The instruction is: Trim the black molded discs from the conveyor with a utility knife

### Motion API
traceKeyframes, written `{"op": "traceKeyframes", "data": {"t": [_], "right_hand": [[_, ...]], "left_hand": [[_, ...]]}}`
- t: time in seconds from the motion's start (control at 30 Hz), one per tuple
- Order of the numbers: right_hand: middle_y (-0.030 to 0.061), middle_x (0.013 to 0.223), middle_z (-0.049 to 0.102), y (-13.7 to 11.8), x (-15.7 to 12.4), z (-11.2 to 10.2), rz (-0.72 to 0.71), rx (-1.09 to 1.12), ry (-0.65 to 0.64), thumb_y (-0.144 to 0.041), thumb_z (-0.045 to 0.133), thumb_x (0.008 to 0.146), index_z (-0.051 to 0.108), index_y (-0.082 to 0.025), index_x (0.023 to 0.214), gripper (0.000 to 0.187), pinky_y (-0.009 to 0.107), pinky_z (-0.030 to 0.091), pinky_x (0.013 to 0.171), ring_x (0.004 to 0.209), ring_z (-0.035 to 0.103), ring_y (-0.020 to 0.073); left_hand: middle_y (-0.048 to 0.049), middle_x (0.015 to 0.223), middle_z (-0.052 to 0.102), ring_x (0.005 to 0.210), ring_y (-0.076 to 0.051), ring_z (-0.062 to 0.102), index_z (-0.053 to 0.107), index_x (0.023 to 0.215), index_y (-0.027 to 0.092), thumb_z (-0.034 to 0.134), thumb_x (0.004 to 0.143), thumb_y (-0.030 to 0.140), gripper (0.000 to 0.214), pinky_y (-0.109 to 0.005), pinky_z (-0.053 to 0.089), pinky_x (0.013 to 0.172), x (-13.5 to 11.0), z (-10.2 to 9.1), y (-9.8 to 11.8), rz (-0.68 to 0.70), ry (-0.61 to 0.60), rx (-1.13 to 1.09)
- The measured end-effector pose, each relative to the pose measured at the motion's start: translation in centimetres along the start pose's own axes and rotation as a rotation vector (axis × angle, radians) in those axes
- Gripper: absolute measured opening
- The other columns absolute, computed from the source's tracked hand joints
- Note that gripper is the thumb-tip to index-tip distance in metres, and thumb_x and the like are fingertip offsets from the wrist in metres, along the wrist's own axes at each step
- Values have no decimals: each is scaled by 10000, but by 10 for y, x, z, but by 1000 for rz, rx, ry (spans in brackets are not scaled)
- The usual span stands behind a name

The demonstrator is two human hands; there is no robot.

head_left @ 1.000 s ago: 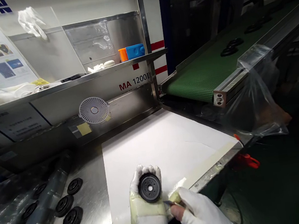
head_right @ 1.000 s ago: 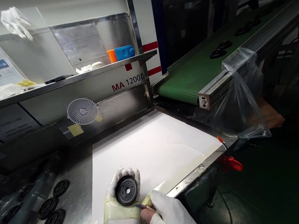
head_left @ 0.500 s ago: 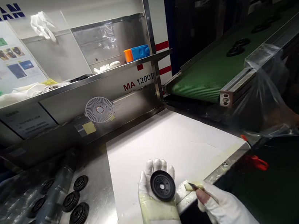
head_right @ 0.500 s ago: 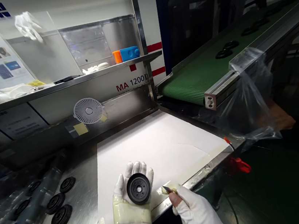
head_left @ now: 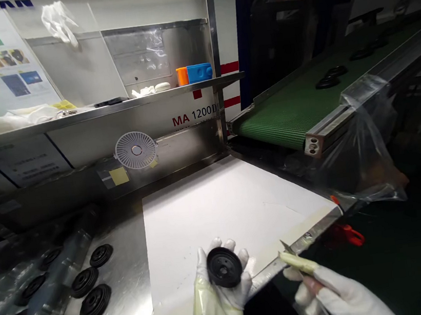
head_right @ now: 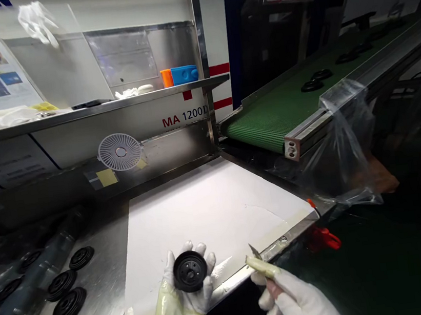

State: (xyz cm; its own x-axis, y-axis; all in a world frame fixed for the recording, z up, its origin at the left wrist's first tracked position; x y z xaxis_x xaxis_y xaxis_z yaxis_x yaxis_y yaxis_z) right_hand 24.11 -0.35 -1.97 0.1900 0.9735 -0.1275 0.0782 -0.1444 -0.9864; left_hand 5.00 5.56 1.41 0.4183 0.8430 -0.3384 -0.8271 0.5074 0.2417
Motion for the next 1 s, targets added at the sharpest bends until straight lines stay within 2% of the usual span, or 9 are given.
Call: {"op": "traceKeyframes", "data": {"t": [0.1,0.2,0.3,0.4,0.5,0.6,0.73,0.87,1.0], "right_hand": [[104,823,650,-27,3,-13,-56,108,-34,-462,597,702,653,-189,991,401,394,500,722,744,622,253],[108,819,644,-49,0,-14,-64,153,-117,-428,680,634,655,-192,947,392,401,502,710,767,613,269],[77,805,632,-60,-8,-5,-74,167,-106,-434,686,652,631,-212,956,380,370,500,697,755,597,244],[63,780,621,-67,-16,16,-92,229,-121,-465,628,722,624,-201,898,317,361,488,712,739,590,224],[62,698,606,-75,-23,42,-47,401,-293,-467,601,753,608,-165,743,303,361,480,673,658,593,212],[52,683,601,-78,-27,61,60,618,-411,-452,580,783,575,-159,707,303,367,471,671,635,611,208],[28,580,582,-71,-20,65,29,524,-383,-452,618,763,559,-151,647,329,294,467,552,557,624,200],[20,502,584,-62,-14,59,10,214,-272,-483,674,704,567,-141,525,401,192,369,383,370,518,102],[22,539,599,-63,-23,61,-47,229,-149,-472,640,742,602,-161,579,352,231,426,434,419,525,123]], "left_hand": [[-108,1182,570,1134,-327,475,597,1067,190,528,809,362,317,-431,499,803,-6,-4,0,-6,13,-3],[-113,1230,531,1123,-317,486,537,1160,198,504,810,313,369,-436,466,856,-16,-2,-4,-13,-17,32],[-120,1121,584,860,-255,620,509,1166,202,493,824,361,378,-298,513,599,-25,1,-7,-48,-28,168],[-108,945,614,611,-188,602,497,1129,165,413,839,470,429,-220,400,374,-29,3,-9,-24,-53,287],[-84,768,606,557,-180,577,480,1122,150,333,847,522,485,-212,375,350,-32,4,-13,-12,-57,333],[-67,597,577,498,-159,545,486,1075,132,353,845,501,455,-180,326,350,-33,5,-18,-10,-2,341],[-62,486,555,366,-123,458,518,990,120,386,821,486,425,-174,261,327,-33,6,-24,79,79,333],[-63,624,619,371,-144,501,537,986,156,498,761,463,383,-193,277,284,-30,4,-28,228,142,316],[-39,580,598,369,-163,518,595,912,153,538,742,429,329,-237,358,294,-15,-11,-25,246,170,341]]}}
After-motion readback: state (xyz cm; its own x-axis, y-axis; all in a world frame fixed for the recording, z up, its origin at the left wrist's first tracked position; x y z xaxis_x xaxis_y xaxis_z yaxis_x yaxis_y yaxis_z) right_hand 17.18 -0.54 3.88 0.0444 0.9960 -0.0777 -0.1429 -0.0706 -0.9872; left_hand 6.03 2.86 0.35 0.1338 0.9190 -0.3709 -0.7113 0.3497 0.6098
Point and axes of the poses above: each hand's wrist, its own x-axis towards the middle knuckle, its own z-axis out of the palm, y = z × x, the point moved 1 cm from there along x, towards the middle knuckle
